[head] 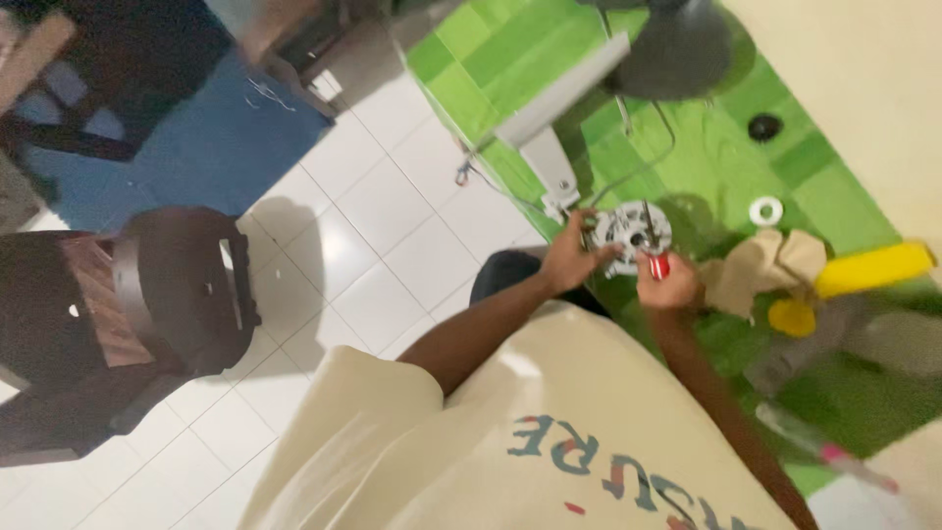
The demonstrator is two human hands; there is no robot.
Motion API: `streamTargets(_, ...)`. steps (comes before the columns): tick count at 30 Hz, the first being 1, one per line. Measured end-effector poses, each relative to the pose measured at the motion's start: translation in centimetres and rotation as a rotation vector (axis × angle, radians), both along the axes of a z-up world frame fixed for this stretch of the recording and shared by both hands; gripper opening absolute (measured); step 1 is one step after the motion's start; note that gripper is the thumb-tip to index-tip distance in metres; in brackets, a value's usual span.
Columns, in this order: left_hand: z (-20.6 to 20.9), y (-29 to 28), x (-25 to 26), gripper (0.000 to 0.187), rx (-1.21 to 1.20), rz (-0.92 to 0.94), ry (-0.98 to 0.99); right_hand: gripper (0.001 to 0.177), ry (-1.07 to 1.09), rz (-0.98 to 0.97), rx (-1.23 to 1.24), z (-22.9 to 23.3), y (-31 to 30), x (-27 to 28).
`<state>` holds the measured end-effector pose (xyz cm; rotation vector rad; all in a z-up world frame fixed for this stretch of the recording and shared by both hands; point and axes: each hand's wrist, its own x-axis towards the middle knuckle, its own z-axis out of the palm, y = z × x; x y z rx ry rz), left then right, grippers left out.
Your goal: The person uses a screwdriver to tighten screws on the central hub of a ceiling fan motor. They repeatedly rotate the hub and adjust the screwdriver to secure the internal components.
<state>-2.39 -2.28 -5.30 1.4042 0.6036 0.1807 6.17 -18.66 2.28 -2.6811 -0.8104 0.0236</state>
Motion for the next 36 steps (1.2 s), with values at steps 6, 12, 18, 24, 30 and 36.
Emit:
streamTargets(6,0.9,0.8,-2.1,0.077,-0.172,-0.034,-0.019,0.025,0.198,-0.082,0.130,2.4,1.3,-0.7)
streamTargets(12,1.1,0.5,-2.4,0.056,-0.206,-0.144,0.024,0.017,0.221,-0.035,0.261,3.1,1.6,-1.3)
streamTargets(18,-1.1,-0.2,-2.5,0.041,-0.078,-0.173,0.001,0.018,0.283,-0.066,0.316,2.9,2.2,-1.4)
streamTargets(24,-3.4,-0.6,-1.3,0.043,-0.296,-0.124,-0.187,0.021,0.262,-0.100,0.239,2.7,3.3,-0.5)
streamTargets(30,-4.5,-1.5,-1.1,0.047,-0.427,-0.106,-0.116,0.019,0.281,-0.081,0.352,3.1,2.3,-1.8)
streamTargets(36,-6.0,-1.3,-0.7,0.073,-0.373,-0.151,0.243,0.018,0.384,-0.183,0.305,3.7,2.0,-2.8)
